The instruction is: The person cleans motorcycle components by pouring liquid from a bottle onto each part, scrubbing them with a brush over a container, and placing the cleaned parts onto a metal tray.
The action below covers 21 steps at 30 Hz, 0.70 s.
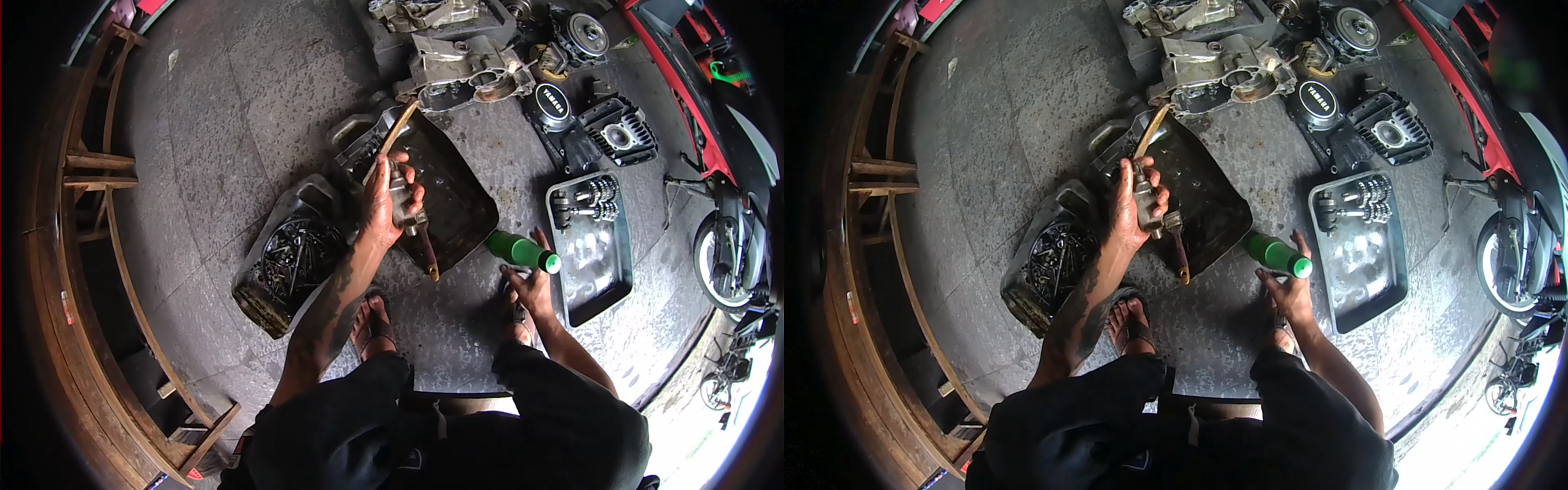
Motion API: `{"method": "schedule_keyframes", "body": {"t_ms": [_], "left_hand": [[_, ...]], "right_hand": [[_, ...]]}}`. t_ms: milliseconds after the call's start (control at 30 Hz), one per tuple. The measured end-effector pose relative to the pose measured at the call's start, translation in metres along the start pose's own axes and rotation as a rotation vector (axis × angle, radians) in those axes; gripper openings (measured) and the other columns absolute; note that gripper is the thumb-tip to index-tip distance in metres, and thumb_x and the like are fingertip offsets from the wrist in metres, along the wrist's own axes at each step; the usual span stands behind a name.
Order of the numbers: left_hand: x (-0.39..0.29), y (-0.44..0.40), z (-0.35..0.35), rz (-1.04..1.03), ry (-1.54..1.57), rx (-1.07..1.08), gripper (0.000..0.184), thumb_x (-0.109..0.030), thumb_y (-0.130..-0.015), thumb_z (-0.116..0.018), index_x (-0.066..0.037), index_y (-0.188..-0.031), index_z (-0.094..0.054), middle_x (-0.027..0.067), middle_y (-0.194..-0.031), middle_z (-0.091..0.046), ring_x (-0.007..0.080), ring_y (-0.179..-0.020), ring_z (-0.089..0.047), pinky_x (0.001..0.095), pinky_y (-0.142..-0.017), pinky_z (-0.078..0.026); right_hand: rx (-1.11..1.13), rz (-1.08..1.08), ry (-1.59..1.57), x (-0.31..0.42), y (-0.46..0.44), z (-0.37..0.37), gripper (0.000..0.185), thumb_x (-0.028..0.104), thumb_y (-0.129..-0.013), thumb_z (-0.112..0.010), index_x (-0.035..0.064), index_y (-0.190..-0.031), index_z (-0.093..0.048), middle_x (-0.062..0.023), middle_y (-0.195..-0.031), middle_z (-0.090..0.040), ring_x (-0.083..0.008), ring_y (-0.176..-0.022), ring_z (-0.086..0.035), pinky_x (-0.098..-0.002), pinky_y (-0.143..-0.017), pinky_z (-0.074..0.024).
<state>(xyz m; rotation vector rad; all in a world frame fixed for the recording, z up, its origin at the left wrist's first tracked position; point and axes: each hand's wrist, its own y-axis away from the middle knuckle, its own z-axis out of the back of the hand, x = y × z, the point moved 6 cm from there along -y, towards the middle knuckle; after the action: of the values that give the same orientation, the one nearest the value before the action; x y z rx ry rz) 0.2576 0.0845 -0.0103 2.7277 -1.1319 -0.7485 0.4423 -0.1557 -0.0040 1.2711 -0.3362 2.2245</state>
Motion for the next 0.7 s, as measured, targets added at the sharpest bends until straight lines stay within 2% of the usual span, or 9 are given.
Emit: {"method": "schedule_keyframes", "body": {"t_ms": [100, 200, 300, 400, 433, 533, 567, 600, 700], "left_hand": [[0.002, -0.001, 0.006, -0.012, -0.19, -0.17, 0.017, -0.029, -0.095, -0.055, -0.013, -0.1, -0.053, 0.0021, -0.078, -0.047, 0.0161, -0.062, -0.051, 0.0246, -0.045, -0.041], [0.011, -0.001, 0.019, 0.083, -0.205, -0.251, 0.022, -0.034, -0.097, -0.051, -0.012, -0.102, -0.053, 0.0026, -0.076, -0.047, 0.0156, -0.061, -0.049, 0.025, -0.046, -0.04], [0.009, -0.002, 0.031, 0.183, -0.178, -0.198, 0.03, -0.039, -0.099, -0.044, -0.011, -0.104, -0.053, 0.0036, -0.075, -0.048, 0.0148, -0.06, -0.048, 0.0256, -0.047, -0.04], [0.012, -0.007, 0.043, 0.162, -0.146, -0.155, 0.038, -0.044, -0.099, -0.038, -0.01, -0.105, -0.053, 0.0041, -0.077, -0.049, 0.0138, -0.06, -0.047, 0.0259, -0.049, -0.04], [0.014, -0.007, 0.044, 0.158, -0.112, -0.151, 0.038, -0.042, -0.1, -0.038, -0.01, -0.111, -0.054, 0.0039, -0.077, -0.049, 0.0131, -0.06, -0.046, 0.0259, -0.05, -0.04], [0.019, -0.007, 0.037, 0.204, -0.054, -0.122, 0.037, -0.041, -0.099, -0.041, -0.01, -0.116, -0.053, 0.0033, -0.077, -0.048, 0.0128, -0.061, -0.046, 0.0257, -0.051, -0.04], [0.02, -0.006, 0.034, 0.233, -0.07, -0.149, 0.035, -0.038, -0.098, -0.045, -0.011, -0.12, -0.053, 0.0026, -0.078, -0.048, 0.0121, -0.062, -0.046, 0.0245, -0.051, -0.039], [0.022, -0.006, 0.037, 0.233, -0.066, -0.151, 0.035, -0.038, -0.098, -0.045, -0.011, -0.12, -0.053, 0.0026, -0.078, -0.048, 0.0121, -0.062, -0.046, 0.0245, -0.051, -0.039], [0.024, -0.01, 0.024, 0.224, -0.155, -0.052, 0.034, -0.035, -0.096, -0.05, -0.009, -0.119, -0.054, 0.0022, -0.083, -0.05, 0.01, -0.061, -0.047, 0.0223, -0.049, -0.039]], "right_hand": [[0.04, 0.061, 0.042, -0.003, -0.016, -0.011, 0.077, 0.007, -0.068, -0.079, -0.0003, -0.133, -0.039, -0.0188, -0.138, -0.04, -0.0314, -0.123, -0.046, -0.0402, -0.103, -0.0395], [0.071, 0.154, 0.041, 0.01, -0.022, -0.008, 0.07, 0.009, -0.069, -0.08, 0.0008, -0.129, -0.043, -0.0179, -0.133, -0.047, -0.032, -0.121, -0.05, -0.04, -0.1, -0.0426], [0.251, 0.206, 0.166, 0.037, -0.031, -0.002, 0.06, 0.014, -0.074, -0.077, 0.0015, -0.124, -0.046, -0.019, -0.114, -0.059, -0.036, -0.102, -0.061, -0.0405, -0.088, -0.0493], [0.261, 0.356, 0.273, 0.062, -0.037, 0.017, 0.052, 0.016, -0.073, -0.076, 0.0013, -0.115, -0.049, -0.0211, -0.102, -0.057, -0.0434, -0.093, -0.058, -0.0459, -0.079, -0.0485], [0.331, 0.371, 0.314, 0.083, -0.042, 0.02, 0.055, 0.016, -0.074, -0.075, 0.0013, -0.118, -0.047, -0.0212, -0.101, -0.056, -0.0449, -0.092, -0.057, -0.047, -0.078, -0.0477], [0.337, 0.827, 0.278, 0.116, -0.051, 0.025, 0.064, 0.023, -0.077, -0.074, 0.0052, -0.128, -0.04, -0.0246, -0.107, -0.058, -0.0418, -0.09, -0.061, -0.047, -0.074, -0.0529], [0.58, 0.432, 0.495, 0.108, -0.063, 0.021, 0.066, 0.027, -0.077, -0.074, 0.0069, -0.13, -0.039, -0.0255, -0.107, -0.06, -0.0388, -0.09, -0.064, -0.0454, -0.072, -0.0555], [0.738, 0.175, 0.672, 0.122, -0.069, 0.018, 0.066, 0.03, -0.078, -0.072, 0.0072, -0.13, -0.039, -0.0232, -0.099, -0.063, -0.0375, -0.09, -0.064, -0.0452, -0.074, -0.0548], [0.873, 0.161, 0.87, 0.149, -0.085, 0.004, 0.064, 0.034, -0.078, -0.071, 0.0072, -0.128, -0.041, -0.0214, -0.094, -0.065, -0.0369, -0.089, -0.065, -0.0448, -0.078, -0.0535]]}}
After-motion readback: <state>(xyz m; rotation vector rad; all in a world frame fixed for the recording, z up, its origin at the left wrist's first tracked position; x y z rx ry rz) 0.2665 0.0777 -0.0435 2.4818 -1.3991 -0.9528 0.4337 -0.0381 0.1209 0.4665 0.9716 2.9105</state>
